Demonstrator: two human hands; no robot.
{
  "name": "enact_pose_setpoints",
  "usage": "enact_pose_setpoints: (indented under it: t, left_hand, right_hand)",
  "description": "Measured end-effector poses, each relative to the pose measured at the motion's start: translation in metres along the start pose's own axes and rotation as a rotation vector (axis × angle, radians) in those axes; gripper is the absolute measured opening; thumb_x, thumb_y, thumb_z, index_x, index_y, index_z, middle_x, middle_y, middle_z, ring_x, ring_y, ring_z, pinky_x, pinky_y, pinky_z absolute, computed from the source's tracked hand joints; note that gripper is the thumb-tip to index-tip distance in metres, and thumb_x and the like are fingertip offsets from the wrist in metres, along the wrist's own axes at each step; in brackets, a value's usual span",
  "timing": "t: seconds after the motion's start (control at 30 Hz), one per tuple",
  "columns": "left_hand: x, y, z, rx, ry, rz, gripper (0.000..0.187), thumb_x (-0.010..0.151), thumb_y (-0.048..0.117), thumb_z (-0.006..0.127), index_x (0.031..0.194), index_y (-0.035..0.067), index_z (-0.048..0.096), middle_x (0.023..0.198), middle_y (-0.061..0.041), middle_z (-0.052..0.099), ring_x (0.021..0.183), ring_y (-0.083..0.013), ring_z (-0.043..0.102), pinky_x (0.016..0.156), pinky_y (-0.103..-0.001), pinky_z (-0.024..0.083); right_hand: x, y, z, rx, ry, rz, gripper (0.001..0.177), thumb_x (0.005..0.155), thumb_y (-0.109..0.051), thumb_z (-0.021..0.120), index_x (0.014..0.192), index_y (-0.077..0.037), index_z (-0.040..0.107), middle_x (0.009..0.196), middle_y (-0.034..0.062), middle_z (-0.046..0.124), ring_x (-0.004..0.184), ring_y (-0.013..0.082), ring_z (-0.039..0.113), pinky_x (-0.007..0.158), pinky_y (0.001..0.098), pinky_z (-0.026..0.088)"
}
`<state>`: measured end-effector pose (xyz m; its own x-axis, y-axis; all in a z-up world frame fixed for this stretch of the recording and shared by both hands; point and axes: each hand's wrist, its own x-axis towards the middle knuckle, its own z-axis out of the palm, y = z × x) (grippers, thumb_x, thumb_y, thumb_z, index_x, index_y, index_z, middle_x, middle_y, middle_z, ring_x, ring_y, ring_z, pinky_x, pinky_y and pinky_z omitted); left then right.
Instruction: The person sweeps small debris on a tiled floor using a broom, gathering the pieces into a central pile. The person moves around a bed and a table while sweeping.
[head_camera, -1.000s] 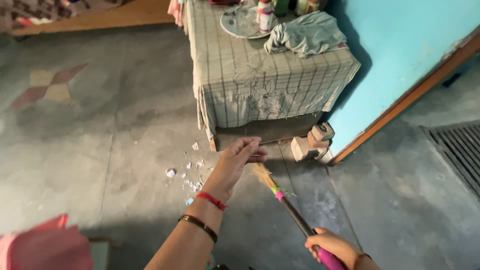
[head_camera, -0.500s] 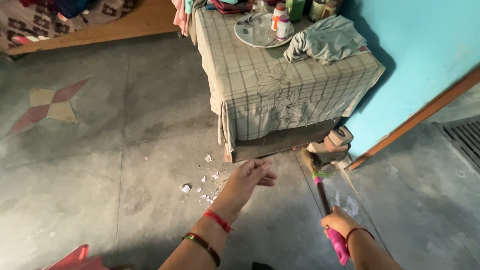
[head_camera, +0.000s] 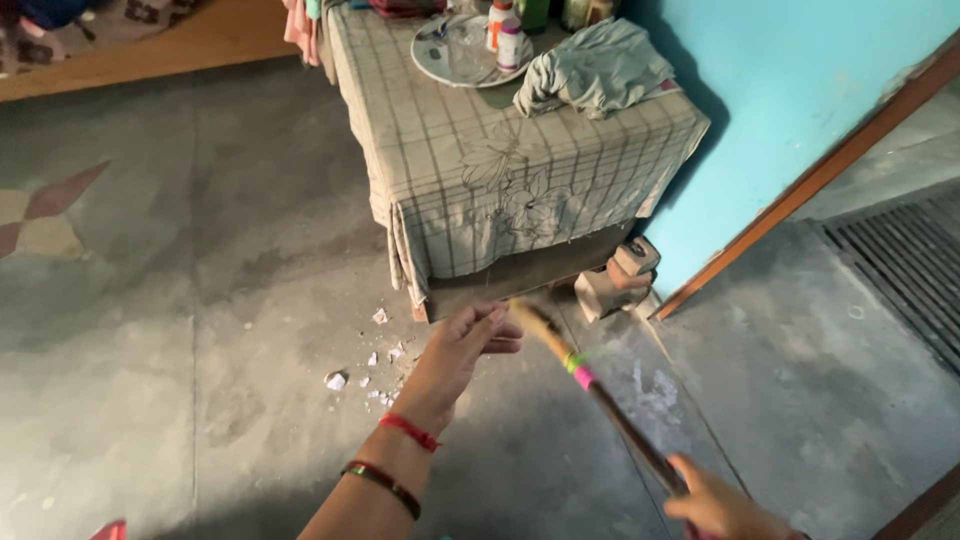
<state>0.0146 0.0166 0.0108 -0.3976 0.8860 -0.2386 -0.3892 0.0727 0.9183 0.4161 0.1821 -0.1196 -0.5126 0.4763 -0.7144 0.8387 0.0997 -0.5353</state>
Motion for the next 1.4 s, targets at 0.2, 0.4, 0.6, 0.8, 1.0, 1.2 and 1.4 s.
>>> enact_pose_setpoints:
  t: [0.2,0.4,0.6,0.8,1.0,1.2,1.4]
  left_hand:
    - [-0.003,-0.012,0.022,-0.002,0.005,0.009,0.039,0.102,0.031,0.058,0.128,0.002,0.06,0.105,-0.01,0.073,0.098,-0.0196,0.072,0.092,-0.033,0.054]
    - [-0.039,-0.006,0.007,0.088,0.2,-0.045,0.043,0.1,0.032,0.055,0.132,0.006,0.061,0.109,-0.008,0.075,0.101,-0.0176,0.072,0.095,-0.033,0.05]
    - [-0.061,-0.006,0.017,0.114,0.303,-0.119,0.042,0.099,0.036,0.055,0.13,0.008,0.063,0.109,-0.006,0.076,0.104,-0.016,0.073,0.106,-0.037,0.044]
    - [-0.053,-0.008,0.039,0.118,0.256,-0.082,0.042,0.1,0.036,0.054,0.129,0.008,0.063,0.11,-0.005,0.076,0.103,-0.0147,0.072,0.109,-0.038,0.041]
    - [-0.048,-0.008,0.049,0.077,0.22,0.0,0.04,0.1,0.036,0.055,0.128,0.009,0.065,0.107,-0.006,0.076,0.1,-0.0162,0.073,0.106,-0.039,0.045]
    - [-0.05,-0.011,0.054,0.083,0.26,0.017,0.039,0.101,0.034,0.056,0.126,0.006,0.066,0.107,-0.007,0.075,0.101,-0.0174,0.073,0.102,-0.039,0.048]
    - [-0.059,-0.014,0.058,0.113,0.316,-0.036,0.041,0.1,0.035,0.054,0.13,0.009,0.064,0.108,-0.005,0.076,0.102,-0.016,0.073,0.104,-0.036,0.046]
  right_hand:
    - [0.097,-0.052,-0.009,0.157,0.149,0.164,0.035,0.081,-0.005,0.068,0.112,-0.003,0.052,0.072,0.0165,0.063,0.054,0.0269,0.063,0.046,0.0431,0.05]
    - [0.157,-0.09,0.008,-0.195,0.085,0.149,0.042,0.085,-0.003,0.064,0.123,-0.008,0.049,0.082,0.0198,0.072,0.063,0.0306,0.073,0.053,0.0445,0.058]
    - [0.171,-0.068,0.022,-0.654,0.076,-0.014,0.037,0.091,-0.005,0.057,0.126,-0.014,0.049,0.099,0.0183,0.072,0.09,0.0371,0.074,0.078,0.0498,0.059]
    - [0.148,-0.018,-0.039,-0.94,0.081,-0.192,0.037,0.095,-0.006,0.052,0.129,-0.02,0.05,0.114,0.0154,0.072,0.111,0.0366,0.069,0.093,0.0487,0.056]
    - [0.079,0.057,-0.11,-0.802,0.045,-0.098,0.073,0.084,-0.012,0.067,0.149,-0.023,0.033,0.125,0.0127,0.067,0.117,0.0331,0.066,0.098,0.0444,0.054]
    - [0.09,0.051,-0.065,-0.465,0.123,0.072,0.061,0.087,-0.01,0.068,0.142,-0.015,0.042,0.101,0.0231,0.073,0.088,0.0396,0.073,0.077,0.0499,0.057]
    - [0.126,-0.002,-0.006,-0.446,0.093,0.093,0.054,0.085,-0.001,0.063,0.136,-0.012,0.047,0.092,0.0186,0.075,0.065,0.0297,0.076,0.061,0.0427,0.06]
